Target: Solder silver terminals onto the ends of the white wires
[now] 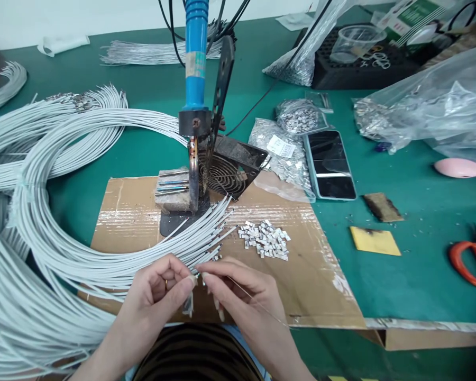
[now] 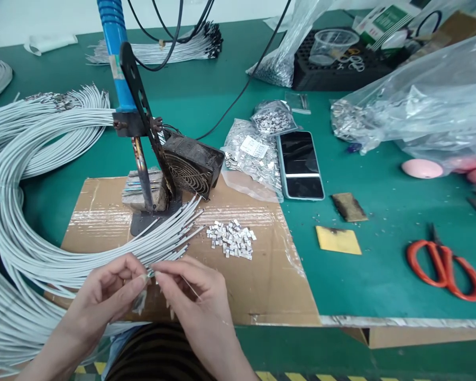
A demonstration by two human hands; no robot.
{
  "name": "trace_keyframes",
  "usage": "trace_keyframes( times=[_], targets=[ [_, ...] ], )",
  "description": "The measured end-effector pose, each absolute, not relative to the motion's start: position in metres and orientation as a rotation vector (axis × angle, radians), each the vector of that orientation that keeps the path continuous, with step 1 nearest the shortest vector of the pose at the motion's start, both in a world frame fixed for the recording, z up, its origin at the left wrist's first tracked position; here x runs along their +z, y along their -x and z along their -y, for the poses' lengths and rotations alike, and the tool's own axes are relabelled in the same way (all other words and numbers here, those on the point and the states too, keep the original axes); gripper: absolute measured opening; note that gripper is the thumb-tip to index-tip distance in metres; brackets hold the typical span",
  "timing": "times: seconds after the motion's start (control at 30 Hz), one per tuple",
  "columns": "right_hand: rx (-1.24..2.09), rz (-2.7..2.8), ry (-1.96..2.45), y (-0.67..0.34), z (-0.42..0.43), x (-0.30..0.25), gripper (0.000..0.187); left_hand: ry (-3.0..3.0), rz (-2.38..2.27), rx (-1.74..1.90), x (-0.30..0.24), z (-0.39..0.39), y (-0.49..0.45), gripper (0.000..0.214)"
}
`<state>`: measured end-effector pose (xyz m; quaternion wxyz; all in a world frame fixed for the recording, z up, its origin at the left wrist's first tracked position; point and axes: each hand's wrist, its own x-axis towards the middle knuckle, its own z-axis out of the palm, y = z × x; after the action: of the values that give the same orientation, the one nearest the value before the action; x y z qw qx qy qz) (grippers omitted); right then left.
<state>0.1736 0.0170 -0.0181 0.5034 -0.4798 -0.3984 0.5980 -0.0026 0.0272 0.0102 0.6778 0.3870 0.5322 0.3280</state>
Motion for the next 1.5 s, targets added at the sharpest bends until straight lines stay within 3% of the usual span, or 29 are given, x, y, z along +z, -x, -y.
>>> trace_keyframes(
  times=[0.27,0.67,0.83,1.27,1.37,1.5],
  targets=[
    [1.566,0.855,1.107,-0.171,-0.016,-0.019,0.013,-0.770,-1.243,0.752,0.020,-0.027,-0.004,0.041],
    [1.899,0.466,1.149,-0.174,-0.018,-0.003,0.033,-0.814,-1.272,0.701,0.027,-0.030,-0.005,0.040],
    [1.642,0.820,1.172,-0.177,-0.016,-0.007,0.015,-0.863,-1.352,0.681,0.024,-0.030,-0.003,0.034],
    [1.597,0.636,1.348,-0.169,-0.017,0.014,0.021,-1.116,-1.514,0.878,0.019,-0.014,-0.021,0.025],
    [1.399,0.693,1.359,-0.156,-0.009,0.003,0.019,-1.057,-1.426,0.884,0.015,-0.013,-0.025,0.030],
    [0.980,1.167,1.296,-0.156,-0.009,-0.007,0.015,-0.857,-1.384,0.927,0.014,-0.016,-0.022,0.029]
  ],
)
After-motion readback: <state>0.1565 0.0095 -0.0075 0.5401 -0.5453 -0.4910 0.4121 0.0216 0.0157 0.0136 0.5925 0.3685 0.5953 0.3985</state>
